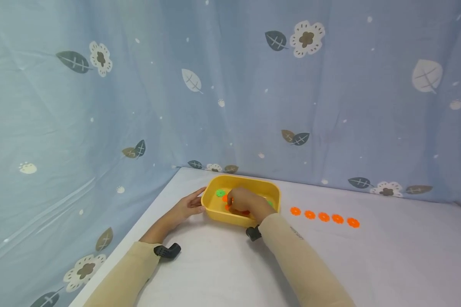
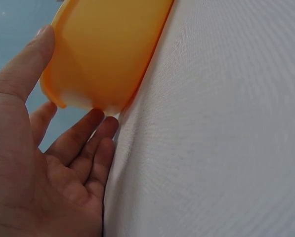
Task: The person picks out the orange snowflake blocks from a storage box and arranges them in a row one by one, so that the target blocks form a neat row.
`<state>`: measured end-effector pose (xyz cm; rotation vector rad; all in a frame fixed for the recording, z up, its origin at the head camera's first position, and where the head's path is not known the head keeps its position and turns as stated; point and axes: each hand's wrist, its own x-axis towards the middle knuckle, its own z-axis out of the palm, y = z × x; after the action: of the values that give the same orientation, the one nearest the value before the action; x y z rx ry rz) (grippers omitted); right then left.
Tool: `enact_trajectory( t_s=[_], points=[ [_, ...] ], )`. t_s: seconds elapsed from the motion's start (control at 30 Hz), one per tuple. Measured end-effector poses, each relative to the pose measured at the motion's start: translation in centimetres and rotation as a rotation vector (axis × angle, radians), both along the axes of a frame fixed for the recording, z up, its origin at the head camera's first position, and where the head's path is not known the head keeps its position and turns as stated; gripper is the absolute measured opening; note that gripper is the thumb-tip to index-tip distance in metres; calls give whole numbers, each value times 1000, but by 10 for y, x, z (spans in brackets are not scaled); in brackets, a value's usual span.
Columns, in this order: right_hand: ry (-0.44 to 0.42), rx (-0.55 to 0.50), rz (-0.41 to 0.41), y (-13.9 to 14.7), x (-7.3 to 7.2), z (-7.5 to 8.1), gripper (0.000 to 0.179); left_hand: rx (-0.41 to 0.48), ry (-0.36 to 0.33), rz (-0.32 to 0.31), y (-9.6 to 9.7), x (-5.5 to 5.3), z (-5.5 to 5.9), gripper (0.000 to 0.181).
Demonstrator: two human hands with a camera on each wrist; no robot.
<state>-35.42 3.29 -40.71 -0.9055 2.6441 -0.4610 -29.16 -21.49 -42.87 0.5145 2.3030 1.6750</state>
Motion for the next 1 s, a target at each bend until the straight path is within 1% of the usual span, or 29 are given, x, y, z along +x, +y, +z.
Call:
enact_trajectory(
  t_s=[0.07, 0.27, 0.37, 0.5, 0.63, 0.8, 0.83, 1.0],
  points=[
    [7, -2, 0, 2, 0, 0, 4, -3, -4, 1, 0, -3, -2, 81],
    [-15, 10, -60, 8, 3, 0, 3, 6, 14, 14, -2, -16, -23, 81],
    [-19, 14, -49, 10, 5, 1, 4, 6, 25, 30, 0, -17, -26, 80],
    [-37, -15, -48, 14, 7, 2, 11, 6, 28, 44, 2, -16, -27, 79],
    [-49, -76, -67, 22, 6, 5, 14, 7, 28, 33, 2, -17, -27, 80],
    [-71, -178, -77, 39, 7, 15, 14, 1, 20, 7, -2, -20, -28, 83],
    [-64, -185, -78, 43, 7, 18, 14, -2, 19, 5, -3, -20, -28, 83],
    [-47, -211, -117, 64, 8, 29, 16, -9, 27, 29, -6, -17, -27, 81]
  ],
)
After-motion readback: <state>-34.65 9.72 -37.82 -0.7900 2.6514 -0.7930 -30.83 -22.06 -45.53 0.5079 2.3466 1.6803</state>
